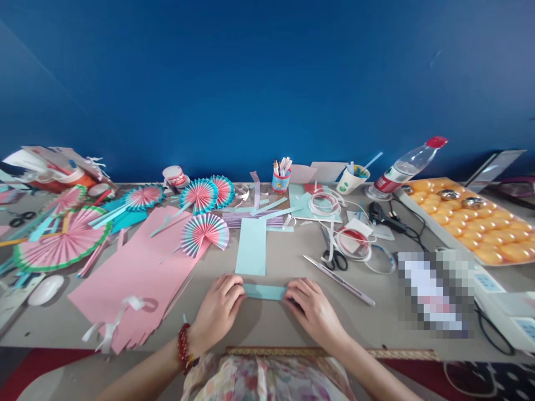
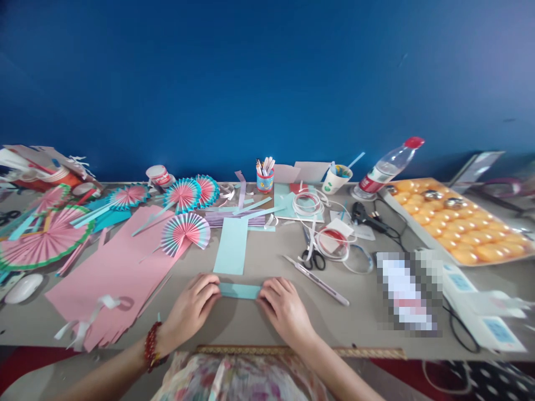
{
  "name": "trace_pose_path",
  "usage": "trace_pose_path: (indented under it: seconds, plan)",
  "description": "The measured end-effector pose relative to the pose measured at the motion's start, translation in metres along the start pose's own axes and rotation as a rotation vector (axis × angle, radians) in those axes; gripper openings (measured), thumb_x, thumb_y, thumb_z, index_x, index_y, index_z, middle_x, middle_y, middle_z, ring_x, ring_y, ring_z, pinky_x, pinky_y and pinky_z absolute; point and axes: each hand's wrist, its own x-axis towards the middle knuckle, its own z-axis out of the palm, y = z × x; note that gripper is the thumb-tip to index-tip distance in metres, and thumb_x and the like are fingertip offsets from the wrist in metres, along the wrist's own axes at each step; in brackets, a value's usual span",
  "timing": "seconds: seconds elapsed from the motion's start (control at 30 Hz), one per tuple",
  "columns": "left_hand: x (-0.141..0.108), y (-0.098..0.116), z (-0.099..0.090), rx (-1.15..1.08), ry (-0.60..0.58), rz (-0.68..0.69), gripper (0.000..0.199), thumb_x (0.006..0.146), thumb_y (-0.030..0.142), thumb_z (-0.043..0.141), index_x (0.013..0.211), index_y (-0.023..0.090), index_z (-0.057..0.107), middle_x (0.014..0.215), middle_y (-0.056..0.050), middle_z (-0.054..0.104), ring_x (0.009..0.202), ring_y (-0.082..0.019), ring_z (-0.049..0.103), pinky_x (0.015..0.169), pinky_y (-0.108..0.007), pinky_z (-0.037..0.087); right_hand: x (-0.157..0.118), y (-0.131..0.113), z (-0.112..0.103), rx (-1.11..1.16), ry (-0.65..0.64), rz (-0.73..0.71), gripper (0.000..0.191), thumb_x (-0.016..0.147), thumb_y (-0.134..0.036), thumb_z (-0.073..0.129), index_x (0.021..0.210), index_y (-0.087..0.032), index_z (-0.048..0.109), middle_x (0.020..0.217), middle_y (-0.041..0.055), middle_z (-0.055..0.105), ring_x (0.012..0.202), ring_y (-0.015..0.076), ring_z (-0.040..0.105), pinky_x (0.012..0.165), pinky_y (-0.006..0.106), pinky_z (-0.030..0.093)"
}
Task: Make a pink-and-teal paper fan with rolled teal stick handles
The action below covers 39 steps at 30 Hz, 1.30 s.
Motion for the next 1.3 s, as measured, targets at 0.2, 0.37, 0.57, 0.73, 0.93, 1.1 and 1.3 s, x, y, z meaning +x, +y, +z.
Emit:
trace_pose_path:
  seconds: [0.2,0.37,0.57,0.73,0.93,1.1,1.3]
  plan:
    - [-0.0002,-0.0009,0.0004,-0.012,-0.006,-0.027,0.013,0.097,0.014,0.045,0.092,0.020,0.055,0.103,-0.006,0.059,0.094,-0.020,0.058,0.083,-0.036,0.049,0.0002,0.0013,0.0010,0.021,0.019,0.007,0.013,0.097,-0.022,0.051,0.086,-0.022,0.059,0.096,0.0056,0.062,0.088,0.0198,0.058,0.081,0.035,0.047]
    - [0.0012,-0.0002,-0.0009,-0.013,-0.006,-0.026,0.012,0.097,0.015,0.045,0.091,0.020,0.054,0.102,-0.005,0.059,0.093,-0.020,0.057,0.083,-0.036,0.049,-0.0003,0.0022,0.0026,0.042,0.016,0.014,0.012,0.096,-0.020,0.052,0.086,-0.021,0.059,0.095,0.0052,0.061,0.087,0.0195,0.057,0.082,0.036,0.047]
    - [0.0011,-0.0010,-0.0005,-0.026,-0.012,-0.048,0.014,0.097,0.014,0.043,0.091,0.020,0.054,0.104,-0.006,0.058,0.095,-0.020,0.057,0.083,-0.036,0.049,0.0006,-0.0003,0.0013,0.035,0.016,0.031,0.012,0.095,-0.020,0.052,0.085,-0.022,0.058,0.095,0.0053,0.061,0.087,0.0200,0.058,0.081,0.035,0.048]
    - [0.0005,-0.0005,0.0014,0.008,-0.013,-0.063,0.015,0.095,0.012,0.043,0.090,0.020,0.054,0.105,-0.006,0.057,0.096,-0.021,0.057,0.084,-0.036,0.049,0.0031,-0.0042,-0.0011,0.032,0.050,0.042,0.012,0.094,-0.019,0.052,0.083,-0.022,0.057,0.094,0.0055,0.060,0.085,0.0201,0.056,0.080,0.035,0.047]
    - [-0.0004,0.0002,0.0027,0.020,-0.021,-0.085,0.011,0.093,0.009,0.048,0.090,0.020,0.052,0.106,-0.006,0.056,0.097,-0.021,0.056,0.084,-0.037,0.048,0.0016,-0.0036,0.0016,0.028,0.036,0.086,0.011,0.091,-0.016,0.057,0.082,-0.021,0.054,0.095,0.0047,0.058,0.085,0.0204,0.054,0.081,0.036,0.045]
    - [0.0007,0.0001,0.0025,0.014,-0.019,-0.089,0.011,0.093,0.010,0.048,0.090,0.020,0.050,0.106,-0.006,0.056,0.097,-0.022,0.055,0.083,-0.037,0.047,0.0018,-0.0025,0.0030,0.014,0.014,0.107,0.012,0.090,-0.015,0.060,0.081,-0.021,0.053,0.095,0.0045,0.057,0.086,0.0207,0.053,0.082,0.037,0.043]
    - [-0.0001,0.0000,0.0025,0.019,-0.014,-0.084,0.010,0.092,0.011,0.049,0.089,0.021,0.049,0.107,-0.006,0.055,0.097,-0.023,0.055,0.083,-0.039,0.047,0.0050,-0.0051,0.0016,0.001,0.014,0.121,0.013,0.087,-0.013,0.061,0.080,-0.021,0.054,0.094,0.0042,0.057,0.086,0.0214,0.052,0.081,0.036,0.042]
